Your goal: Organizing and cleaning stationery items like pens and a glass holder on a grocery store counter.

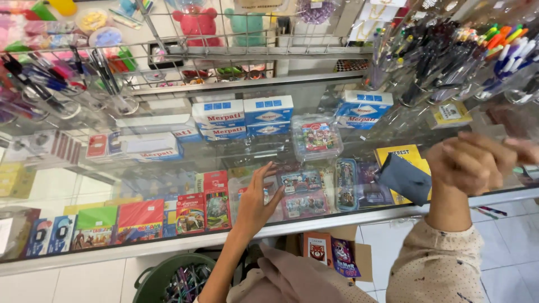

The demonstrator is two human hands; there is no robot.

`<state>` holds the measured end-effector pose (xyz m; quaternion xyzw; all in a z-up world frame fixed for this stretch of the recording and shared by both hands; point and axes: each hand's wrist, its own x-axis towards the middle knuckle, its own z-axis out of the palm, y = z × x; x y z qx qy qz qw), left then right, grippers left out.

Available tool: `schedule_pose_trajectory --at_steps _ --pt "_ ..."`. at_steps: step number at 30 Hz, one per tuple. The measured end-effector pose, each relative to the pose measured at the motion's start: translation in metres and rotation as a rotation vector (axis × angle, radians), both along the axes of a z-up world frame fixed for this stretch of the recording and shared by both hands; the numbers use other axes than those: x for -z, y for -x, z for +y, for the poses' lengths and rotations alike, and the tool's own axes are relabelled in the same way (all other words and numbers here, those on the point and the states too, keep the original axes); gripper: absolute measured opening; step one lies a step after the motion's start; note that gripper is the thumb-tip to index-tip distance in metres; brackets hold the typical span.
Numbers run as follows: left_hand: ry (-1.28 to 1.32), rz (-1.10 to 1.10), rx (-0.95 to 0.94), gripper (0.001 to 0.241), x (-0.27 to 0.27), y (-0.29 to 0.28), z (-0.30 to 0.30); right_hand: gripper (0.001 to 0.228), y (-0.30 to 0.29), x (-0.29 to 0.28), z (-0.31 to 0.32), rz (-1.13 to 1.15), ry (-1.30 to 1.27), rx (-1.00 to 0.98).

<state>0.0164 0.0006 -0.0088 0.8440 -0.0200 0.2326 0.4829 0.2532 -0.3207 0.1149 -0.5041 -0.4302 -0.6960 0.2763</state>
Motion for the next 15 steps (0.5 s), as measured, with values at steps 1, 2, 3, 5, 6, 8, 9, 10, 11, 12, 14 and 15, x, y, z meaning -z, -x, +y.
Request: schedule_pose_trajectory --at_steps 1,2,3,5,6,8,9,10,11,12,14,15 --pt "0.001 0.007 -0.003 0.069 0.0 0.001 -0.001 0.044 -0.001 -0.003 0.002 0.002 0.049 0.036" --pt "0.002 0.013 0.003 0.069 0.0 0.002 -0.002 0.038 0.0 -0.006 0.0 0.003 0.097 0.081" --pt "0.007 0.016 0.0 0.069 0.0 0.002 -0.001 0.038 -0.009 -0.019 0.016 0.006 0.102 0.078" --pt "-0.011 0.004 0.008 0.068 -0.002 0.001 0.0 0.009 -0.022 -0.044 0.041 0.588 0.437 0.393" --pt "-0.014 0.007 0.02 0.068 -0.002 0.003 0.0 0.009 -0.058 -0.022 0.043 0.595 0.431 0.403" --pt "-0.008 0.027 0.014 0.067 -0.005 0.004 0.003 0.035 -0.133 0.02 0.046 0.702 0.533 0.517" --pt "-0.018 0.023 0.025 0.067 -0.003 0.004 0.004 0.035 -0.141 0.028 0.051 0.705 0.519 0.525" --pt "0.001 0.039 0.018 0.067 -0.002 0.005 0.004 0.036 -0.15 0.034 0.058 0.718 0.522 0.611" --pt "0.02 0.055 0.01 0.066 0.0 0.005 0.006 0.037 -0.16 0.041 0.064 0.731 0.525 0.698" --pt "0.015 0.053 0.014 0.066 -0.003 0.004 0.006 0.037 -0.172 0.047 0.067 0.732 0.518 0.7" --pt "0.047 0.106 -0.004 0.066 -0.006 0.004 0.006 0.036 -0.194 0.061 0.072 0.75 0.549 0.884" --pt "0.045 0.11 -0.002 0.066 -0.006 0.005 0.005 0.036 -0.198 0.065 0.07 0.755 0.548 0.884"
